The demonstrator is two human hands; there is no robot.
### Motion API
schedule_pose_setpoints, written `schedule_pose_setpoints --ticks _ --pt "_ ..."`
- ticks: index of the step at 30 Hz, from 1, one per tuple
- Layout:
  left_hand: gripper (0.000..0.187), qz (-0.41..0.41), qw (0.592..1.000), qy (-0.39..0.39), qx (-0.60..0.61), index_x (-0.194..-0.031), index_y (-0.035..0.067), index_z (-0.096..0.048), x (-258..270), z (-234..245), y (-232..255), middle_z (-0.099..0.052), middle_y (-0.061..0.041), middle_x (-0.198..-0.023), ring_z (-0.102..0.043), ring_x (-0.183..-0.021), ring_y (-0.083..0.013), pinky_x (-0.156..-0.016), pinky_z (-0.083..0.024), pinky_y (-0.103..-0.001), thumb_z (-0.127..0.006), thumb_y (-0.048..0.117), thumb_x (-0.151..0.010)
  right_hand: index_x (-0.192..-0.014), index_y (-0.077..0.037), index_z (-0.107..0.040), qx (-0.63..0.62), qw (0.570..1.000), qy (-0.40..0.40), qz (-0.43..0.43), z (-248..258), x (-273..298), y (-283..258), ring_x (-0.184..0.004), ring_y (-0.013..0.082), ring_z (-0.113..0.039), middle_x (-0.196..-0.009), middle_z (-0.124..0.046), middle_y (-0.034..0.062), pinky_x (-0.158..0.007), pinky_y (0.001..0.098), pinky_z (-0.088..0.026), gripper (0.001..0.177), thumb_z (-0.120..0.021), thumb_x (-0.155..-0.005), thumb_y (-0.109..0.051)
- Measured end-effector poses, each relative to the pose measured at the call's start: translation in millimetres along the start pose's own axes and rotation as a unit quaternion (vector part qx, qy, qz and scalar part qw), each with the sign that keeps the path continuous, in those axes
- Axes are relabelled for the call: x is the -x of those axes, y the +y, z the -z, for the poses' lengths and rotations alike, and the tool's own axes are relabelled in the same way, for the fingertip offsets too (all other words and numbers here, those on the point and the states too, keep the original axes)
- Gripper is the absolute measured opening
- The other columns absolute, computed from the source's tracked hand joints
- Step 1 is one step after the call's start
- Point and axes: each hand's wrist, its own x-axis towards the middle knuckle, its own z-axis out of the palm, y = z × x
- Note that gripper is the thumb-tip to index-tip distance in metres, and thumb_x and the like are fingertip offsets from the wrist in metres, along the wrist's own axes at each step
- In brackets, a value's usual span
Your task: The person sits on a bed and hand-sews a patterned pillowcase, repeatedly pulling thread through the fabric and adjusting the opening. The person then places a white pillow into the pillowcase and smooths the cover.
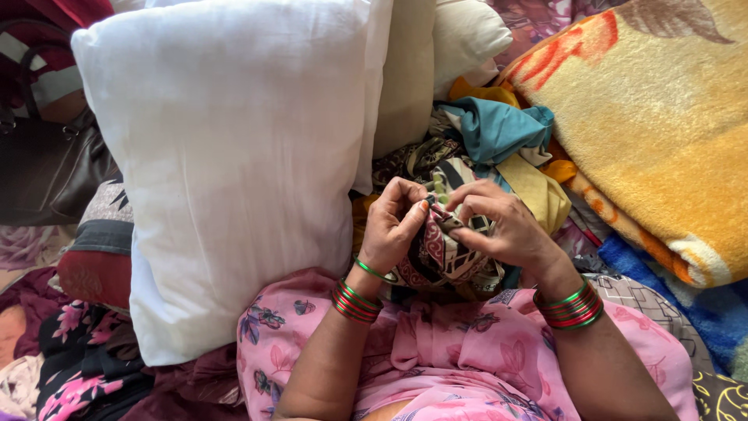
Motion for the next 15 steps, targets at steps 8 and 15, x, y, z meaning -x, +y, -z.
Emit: schedule_pose_setpoints --ticks 8,15 --pt "0.011 -0.082 0.99 -0.084 0.084 -0.111 0.003 -0.047 3 -20 64 -0.059 -0.006 -0.109 -0.054 -0.1 -0.0086 -0.095 -0.05 -0.024 -0.051 -0.005 -0.105 -0.111 -0.006 -0.067 -0.01 0.997 -0.081 -0.013 -6 7 10 -0.107 0.0334 -0.065 -0.11 -0.07 0.0104 -0.095 0.0435 -0.048 0.044 -0.084 -0.072 -0.019" --pt "0.017 -0.228 0.964 -0.07 -0.118 -0.103 0.003 -0.049 1 -24 105 -0.055 -0.011 -0.104 -0.056 -0.088 -0.0132 -0.081 -0.05 -0.024 -0.057 -0.01 -0.098 -0.108 -0.023 -0.078 0.343 0.912 -0.006 -0.224 22 19 49 -0.095 0.0308 -0.071 -0.102 -0.076 0.0087 -0.086 0.0436 -0.053 0.028 -0.072 -0.086 -0.007"
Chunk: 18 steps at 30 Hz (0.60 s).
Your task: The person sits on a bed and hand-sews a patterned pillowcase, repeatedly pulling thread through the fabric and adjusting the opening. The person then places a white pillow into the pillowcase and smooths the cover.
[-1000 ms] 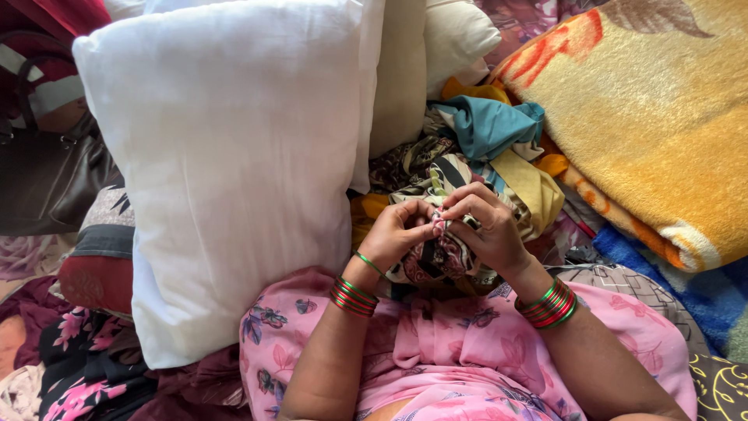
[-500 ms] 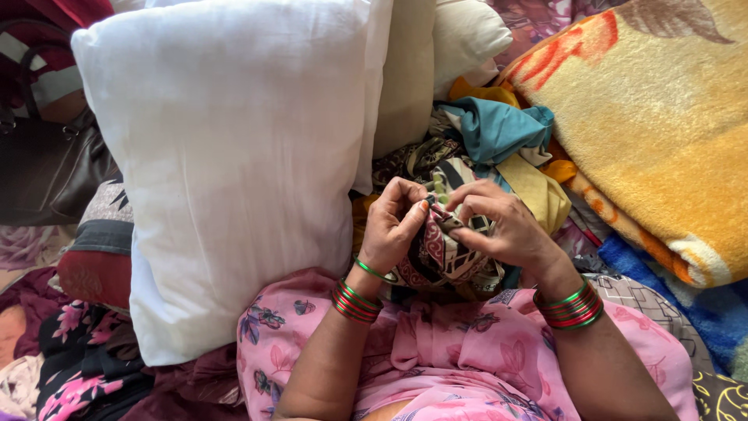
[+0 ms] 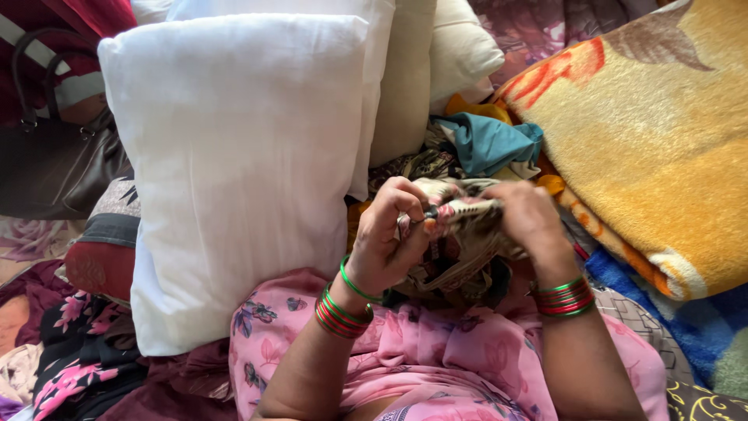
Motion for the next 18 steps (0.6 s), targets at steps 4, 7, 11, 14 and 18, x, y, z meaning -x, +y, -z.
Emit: schedule_pose_setpoints --ticks 4,7,11,14,18 --pt "0.019 0.029 0.995 0.04 -0.089 -0.101 0.002 -0.052 -2 7 -4 -0.051 -0.01 -0.094 -0.051 -0.078 -0.0163 -0.072 -0.046 -0.026 -0.064 -0.01 -0.093 -0.122 -0.006 -0.065 -0.128 0.918 0.348 -0.142 41 14 22 -0.09 0.0333 -0.063 -0.1 -0.064 0.0203 -0.08 0.0418 -0.05 0.025 -0.074 -0.103 -0.019" --pt "0.017 0.056 0.987 0.044 -0.144 -0.101 0.003 -0.055 6 13 -21 -0.052 -0.009 -0.09 -0.054 -0.072 -0.0174 -0.067 -0.047 -0.029 -0.067 -0.007 -0.095 -0.134 -0.002 -0.051 -0.179 0.898 0.391 -0.089 54 27 23 -0.098 0.0261 -0.06 -0.106 -0.058 0.0201 -0.087 0.0396 -0.052 0.046 -0.08 -0.108 -0.027" --pt "0.011 0.129 0.95 0.118 -0.257 -0.103 0.004 -0.057 22 31 -70 -0.059 -0.011 -0.094 -0.066 -0.077 -0.0239 -0.071 -0.055 -0.037 -0.064 0.001 -0.096 -0.15 -0.014 -0.048 -0.137 0.977 -0.123 -0.11 49 25 19 -0.095 0.0253 -0.068 -0.126 -0.067 0.0159 -0.077 0.0391 -0.057 0.079 -0.077 -0.077 -0.021" --pt "0.013 0.181 0.896 0.125 -0.386 -0.102 0.005 -0.058 50 48 -106 -0.06 -0.014 -0.101 -0.064 -0.088 -0.0356 -0.075 -0.052 -0.047 -0.068 0.008 -0.094 -0.136 -0.021 -0.061 -0.234 0.928 -0.257 -0.134 36 26 9 -0.089 0.0242 -0.075 -0.105 -0.077 0.0119 -0.079 0.0376 -0.059 0.051 -0.074 -0.088 -0.028" --pt "0.015 0.321 0.834 0.067 -0.444 -0.101 0.009 -0.061 78 50 -124 -0.057 -0.017 -0.116 -0.062 -0.096 -0.0415 -0.078 -0.05 -0.054 -0.068 0.011 -0.088 -0.119 -0.014 -0.072 -0.195 0.98 -0.013 -0.046 9 16 18 -0.096 0.026 -0.074 -0.106 -0.077 0.0086 -0.085 0.0407 -0.056 0.026 -0.069 -0.096 -0.023"
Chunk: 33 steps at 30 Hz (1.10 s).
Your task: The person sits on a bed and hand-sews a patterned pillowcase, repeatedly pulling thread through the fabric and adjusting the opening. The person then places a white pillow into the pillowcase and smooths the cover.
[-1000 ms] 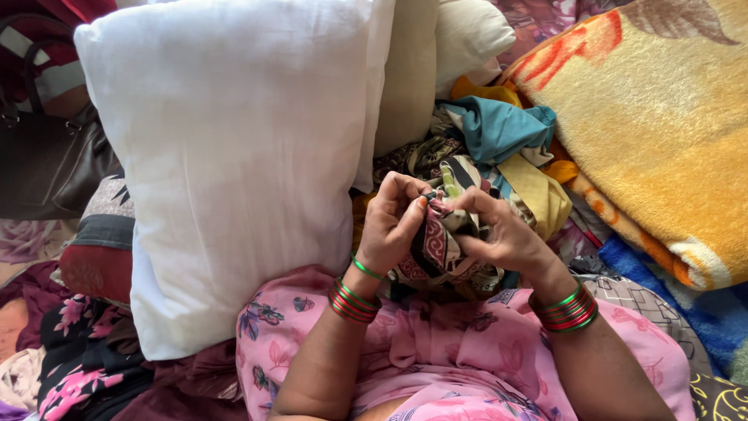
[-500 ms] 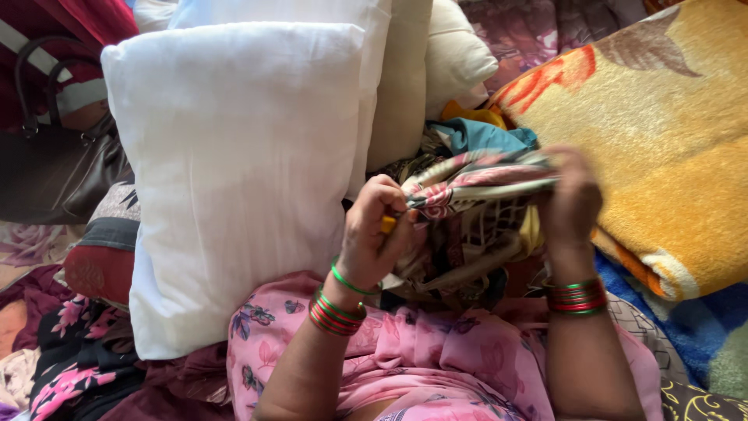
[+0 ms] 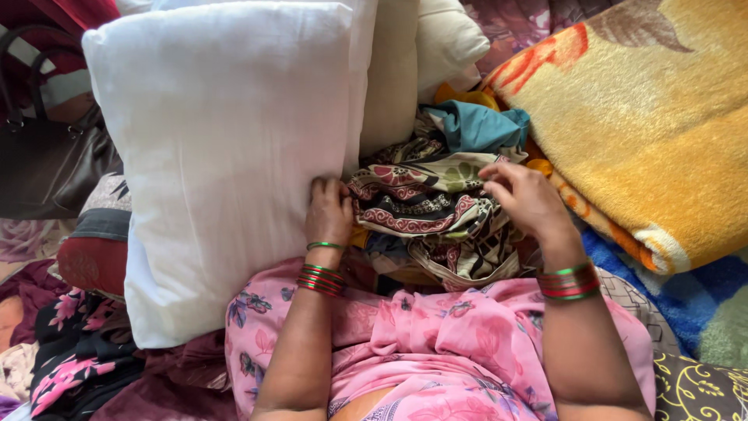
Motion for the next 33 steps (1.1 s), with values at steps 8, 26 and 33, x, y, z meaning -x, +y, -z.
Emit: schedule_pose_setpoints --ticks 8,26,33 --pt "0.031 -0.229 0.972 0.005 0.06 -0.105 0.012 -0.067 2 -22 67 -0.06 -0.012 -0.114 -0.061 -0.105 -0.0357 -0.091 -0.05 -0.046 -0.07 0.0 -0.077 -0.119 -0.017 -0.072 0.165 0.986 0.013 -0.008 -76 -26 36 -0.118 0.0303 -0.058 -0.122 -0.067 0.0104 -0.101 0.0473 -0.044 0.04 -0.078 -0.081 -0.029" --pt "0.012 -0.19 0.951 -0.049 0.239 -0.104 0.006 -0.066 -21 -56 104 -0.068 -0.014 -0.098 -0.065 -0.095 -0.0346 -0.083 -0.052 -0.043 -0.067 0.015 -0.095 -0.113 0.0 -0.063 -0.126 0.975 0.06 0.175 -11 -23 -45 -0.086 0.0257 -0.066 -0.094 -0.069 0.0159 -0.075 0.0374 -0.052 0.033 -0.075 -0.087 -0.018" --pt "0.027 -0.208 0.945 0.196 0.161 -0.11 0.005 -0.066 -21 -1 117 -0.059 -0.017 -0.103 -0.058 -0.096 -0.037 -0.085 -0.049 -0.046 -0.062 0.003 -0.083 -0.112 -0.001 -0.069 -0.189 0.974 0.054 0.109 -14 -25 -22 -0.088 0.015 -0.068 -0.096 -0.075 0.0088 -0.077 0.0334 -0.053 0.031 -0.064 -0.102 -0.03"
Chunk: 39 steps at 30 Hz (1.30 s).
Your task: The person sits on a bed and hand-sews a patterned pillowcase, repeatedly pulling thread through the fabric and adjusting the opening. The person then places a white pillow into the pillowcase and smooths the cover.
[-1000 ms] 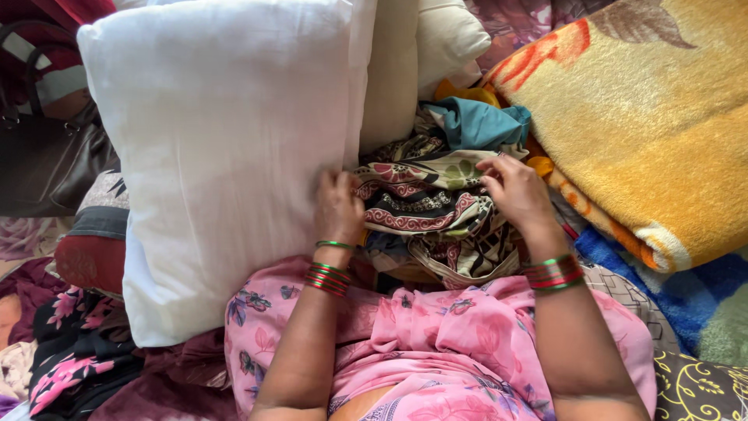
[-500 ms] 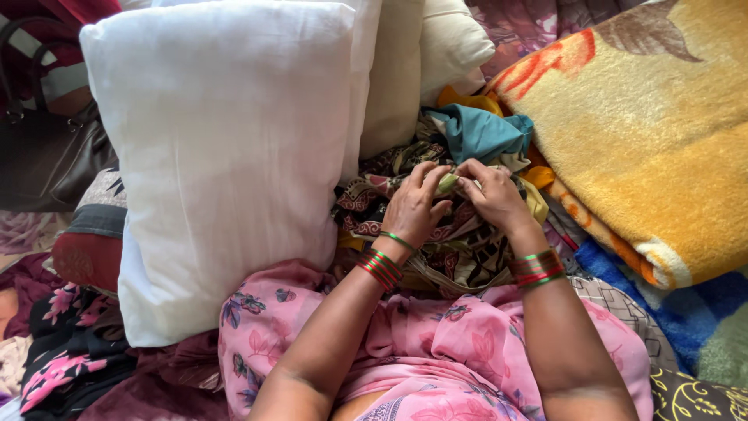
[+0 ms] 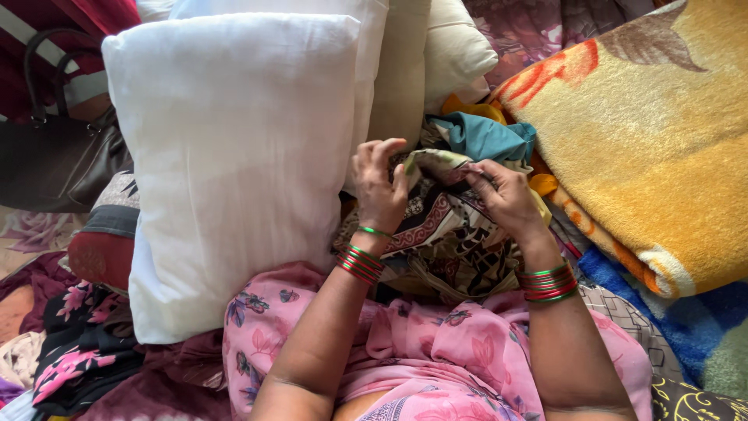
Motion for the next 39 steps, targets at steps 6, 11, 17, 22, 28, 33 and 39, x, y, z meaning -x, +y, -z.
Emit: schedule_pose_setpoints --ticks 6,11,17,22,28,33,39 --pt "0.024 -0.098 0.947 -0.211 0.222 -0.112 0.01 -0.062 12 10 37 -0.065 -0.01 -0.111 -0.067 -0.103 -0.0321 -0.091 -0.057 -0.042 -0.056 0.001 -0.091 -0.104 -0.001 -0.07 0.01 0.998 0.051 -0.035 -4 4 0 -0.078 0.0106 -0.066 -0.084 -0.072 0.0067 -0.069 0.0303 -0.052 0.039 -0.057 -0.108 -0.037" --pt "0.016 0.02 0.939 -0.344 -0.009 -0.105 0.005 -0.066 57 -23 19 -0.069 -0.019 -0.096 -0.067 -0.088 -0.0406 -0.076 -0.052 -0.052 -0.056 0.012 -0.095 -0.102 -0.001 -0.069 -0.01 0.995 0.098 0.003 -7 9 3 -0.078 0.0088 -0.063 -0.082 -0.071 0.0052 -0.069 0.0282 -0.051 0.035 -0.057 -0.112 -0.032" --pt "0.02 0.114 0.864 -0.462 -0.166 -0.092 0.003 -0.074 87 -54 -36 -0.073 -0.023 -0.093 -0.071 -0.088 -0.0401 -0.077 -0.056 -0.05 -0.057 0.013 -0.09 -0.099 -0.004 -0.07 -0.049 0.997 0.054 0.001 -17 12 1 -0.08 0.0068 -0.061 -0.083 -0.069 0.0016 -0.07 0.0264 -0.051 0.025 -0.063 -0.109 -0.027" --pt "0.021 0.165 0.872 -0.434 -0.153 -0.089 0.004 -0.075 87 -47 -34 -0.074 -0.023 -0.088 -0.073 -0.086 -0.0394 -0.075 -0.057 -0.049 -0.066 0.022 -0.087 -0.118 -0.008 -0.064 -0.12 0.987 -0.058 -0.093 -31 13 -12 -0.077 0.0079 -0.061 -0.085 -0.069 0.0035 -0.065 0.0271 -0.049 0.035 -0.073 -0.092 -0.03" --pt "0.033 0.161 0.907 -0.363 -0.137 -0.084 0.005 -0.075 76 -37 -23 -0.072 -0.022 -0.082 -0.071 -0.078 -0.04 -0.071 -0.056 -0.052 -0.071 0.037 -0.089 -0.131 -0.01 -0.063 0.19 0.964 -0.11 -0.153 -33 14 35 -0.096 0.038 -0.068 -0.104 -0.072 0.023 -0.083 0.0463 -0.052 0.063 -0.081 -0.075 -0.034" --pt "0.034 0.154 0.914 -0.342 -0.156 -0.084 0.002 -0.075 79 -44 -34 -0.072 -0.022 -0.082 -0.071 -0.078 -0.039 -0.074 -0.057 -0.05 -0.067 0.034 -0.092 -0.123 -0.008 -0.074 0.141 0.983 -0.111 -0.029 -39 18 75 -0.105 0.0346 -0.069 -0.113 -0.073 0.0202 -0.095 0.0394 -0.054 0.041 -0.062 -0.085 -0.012" --pt "0.029 0.179 0.941 -0.287 -0.011 -0.1 0.001 -0.077 70 -37 -39 -0.073 -0.025 -0.089 -0.07 -0.084 -0.041 -0.077 -0.054 -0.05 -0.068 0.028 -0.095 -0.129 0.001 -0.066 -0.31 0.931 -0.116 -0.153 -38 15 53 -0.102 0.0093 -0.065 -0.116 -0.073 0.0032 -0.091 0.0264 -0.054 0.031 -0.057 -0.1 -0.008"
